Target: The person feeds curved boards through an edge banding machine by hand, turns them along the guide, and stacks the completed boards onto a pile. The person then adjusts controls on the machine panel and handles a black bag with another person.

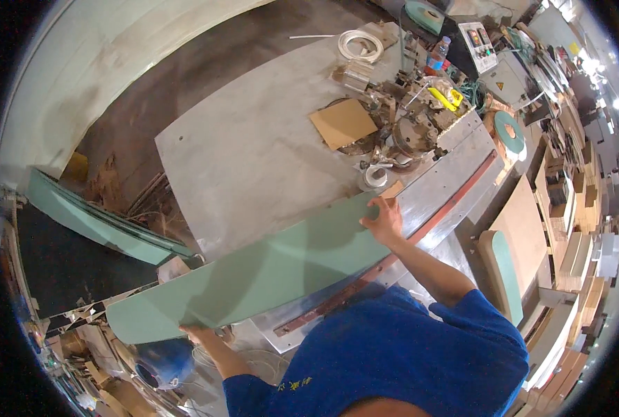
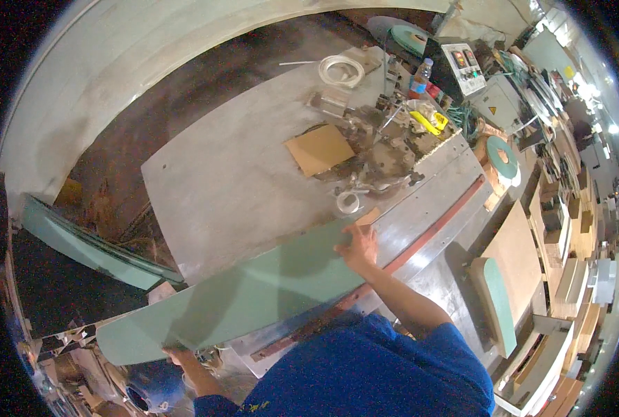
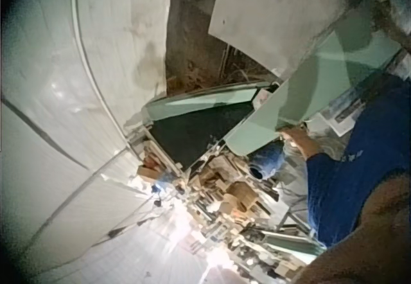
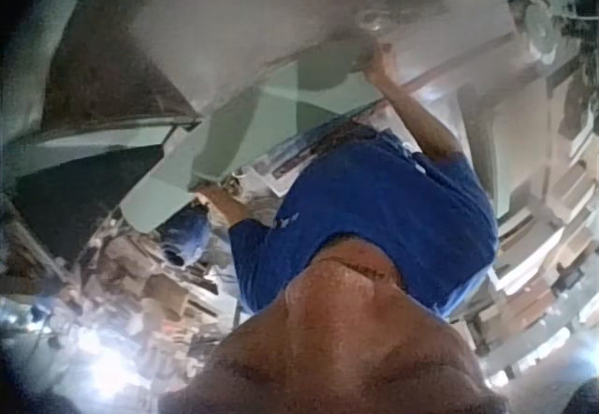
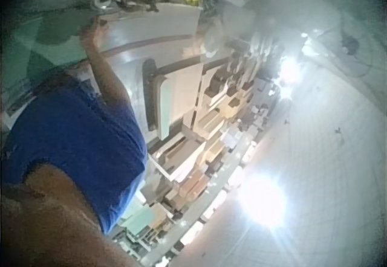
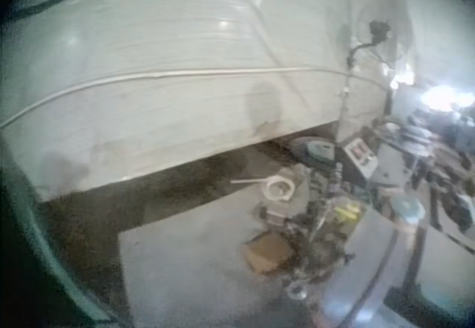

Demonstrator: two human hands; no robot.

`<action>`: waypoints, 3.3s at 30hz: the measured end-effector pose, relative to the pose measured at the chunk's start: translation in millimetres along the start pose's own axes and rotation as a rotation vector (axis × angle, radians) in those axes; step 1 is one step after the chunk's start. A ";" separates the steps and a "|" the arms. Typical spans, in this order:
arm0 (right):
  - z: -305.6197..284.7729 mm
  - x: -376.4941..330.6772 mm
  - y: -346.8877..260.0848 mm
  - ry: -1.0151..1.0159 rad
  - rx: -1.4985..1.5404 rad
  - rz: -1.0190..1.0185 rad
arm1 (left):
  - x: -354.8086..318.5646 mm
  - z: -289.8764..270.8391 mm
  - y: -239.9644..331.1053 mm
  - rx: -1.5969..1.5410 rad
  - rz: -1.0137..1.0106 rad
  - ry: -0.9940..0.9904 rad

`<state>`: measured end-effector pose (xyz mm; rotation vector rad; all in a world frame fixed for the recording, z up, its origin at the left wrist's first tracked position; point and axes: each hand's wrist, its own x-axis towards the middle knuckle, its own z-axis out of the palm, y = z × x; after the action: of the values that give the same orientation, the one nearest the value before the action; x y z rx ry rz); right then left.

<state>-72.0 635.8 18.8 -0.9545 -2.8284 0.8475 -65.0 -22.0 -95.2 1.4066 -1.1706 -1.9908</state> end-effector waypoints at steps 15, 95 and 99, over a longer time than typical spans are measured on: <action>40.3 -9.5 -69.8 -0.042 -0.053 -0.261 | -34.8 -174.5 -1.7 0.074 0.017 0.336; 46.5 -295.8 93.4 0.470 0.875 0.735 | -215.3 148.0 109.0 1.374 1.242 -1.648; 61.9 -326.7 59.1 0.412 0.887 0.621 | -294.7 151.2 121.4 1.514 1.048 -1.838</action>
<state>212.6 458.3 -20.5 -1.5574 -1.5152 1.5207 -102.3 188.3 185.5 -1.4746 -3.2038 -0.8040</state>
